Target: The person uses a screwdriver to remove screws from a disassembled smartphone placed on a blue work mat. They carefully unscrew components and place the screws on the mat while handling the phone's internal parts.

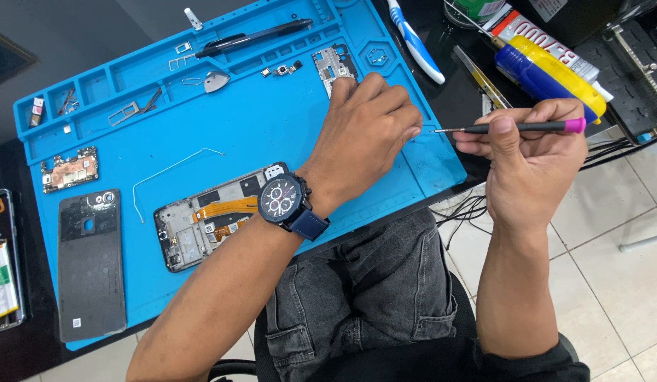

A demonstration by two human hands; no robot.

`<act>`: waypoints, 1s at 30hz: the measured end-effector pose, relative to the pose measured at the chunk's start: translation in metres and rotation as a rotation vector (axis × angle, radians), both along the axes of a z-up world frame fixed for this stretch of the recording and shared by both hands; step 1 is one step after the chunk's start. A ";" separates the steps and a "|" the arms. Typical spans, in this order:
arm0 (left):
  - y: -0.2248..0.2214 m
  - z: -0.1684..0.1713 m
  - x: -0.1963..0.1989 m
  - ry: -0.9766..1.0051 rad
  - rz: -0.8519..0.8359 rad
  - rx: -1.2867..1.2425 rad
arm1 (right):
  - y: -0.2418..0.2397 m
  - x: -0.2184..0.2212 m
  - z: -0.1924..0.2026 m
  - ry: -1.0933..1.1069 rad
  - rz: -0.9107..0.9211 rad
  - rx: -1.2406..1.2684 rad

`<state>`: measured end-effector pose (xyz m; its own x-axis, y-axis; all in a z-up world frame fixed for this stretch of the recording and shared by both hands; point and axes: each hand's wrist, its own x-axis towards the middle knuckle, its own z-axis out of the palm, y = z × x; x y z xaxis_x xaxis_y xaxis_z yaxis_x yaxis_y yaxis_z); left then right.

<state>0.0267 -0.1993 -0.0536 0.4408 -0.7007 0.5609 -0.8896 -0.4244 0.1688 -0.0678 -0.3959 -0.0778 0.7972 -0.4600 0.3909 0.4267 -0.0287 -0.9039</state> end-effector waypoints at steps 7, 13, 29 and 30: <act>0.001 -0.001 0.001 0.001 -0.001 -0.005 | 0.000 -0.001 0.000 0.008 -0.003 -0.001; 0.002 0.006 0.001 0.015 0.000 -0.051 | 0.000 -0.001 0.000 -0.001 -0.006 0.016; 0.099 0.064 -0.121 0.456 0.048 -0.659 | 0.012 -0.013 -0.010 -0.125 -0.106 -0.066; 0.111 0.044 -0.129 0.534 0.121 -0.763 | 0.017 -0.014 -0.011 -0.134 -0.168 -0.128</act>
<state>-0.1023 -0.0886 -0.0096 0.8182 -0.1594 0.5524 -0.5711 -0.1156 0.8127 -0.0823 -0.3787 -0.0887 0.6511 -0.5214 0.5515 0.5218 -0.2202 -0.8242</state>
